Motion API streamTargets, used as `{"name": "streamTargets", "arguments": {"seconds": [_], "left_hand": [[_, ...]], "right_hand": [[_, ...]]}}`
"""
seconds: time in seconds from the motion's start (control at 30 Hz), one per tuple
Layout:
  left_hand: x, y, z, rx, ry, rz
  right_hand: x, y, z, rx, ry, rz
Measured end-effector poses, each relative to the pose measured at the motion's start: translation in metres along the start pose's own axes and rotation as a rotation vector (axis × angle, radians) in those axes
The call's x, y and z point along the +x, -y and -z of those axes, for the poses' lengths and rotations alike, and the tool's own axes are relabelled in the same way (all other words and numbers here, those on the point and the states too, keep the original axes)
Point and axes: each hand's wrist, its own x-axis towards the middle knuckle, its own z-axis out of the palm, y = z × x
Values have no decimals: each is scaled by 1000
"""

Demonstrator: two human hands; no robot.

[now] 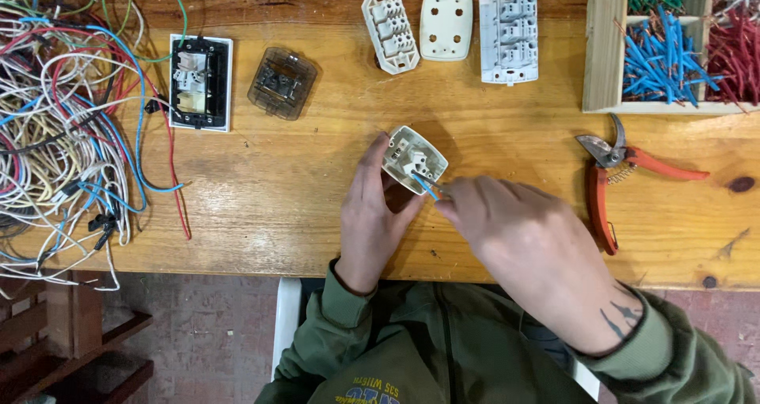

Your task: The person uses a screwdriver to connect and tighten wires into the terminals of a white electrical outlet. They adjust the wires and secure them by turning the screws, then place the outlet on the table.

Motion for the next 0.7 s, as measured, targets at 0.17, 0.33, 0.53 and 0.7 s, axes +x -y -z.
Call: {"name": "streamTargets", "arguments": {"seconds": [0.17,0.33,0.53,0.7], "left_hand": [[0,-3,1,53,6,-4],[1,-3,-2,43,-9,27],[0,-1,-3,68,-37,-10],[0,2,-4,55,-26,10]], "right_hand": [[5,-11,6,7,-102,232],[3,-14,1,-47,-99,284],[4,13,-5,506,-197,-86],[-9,17,-17,-74,-61,-317]]}}
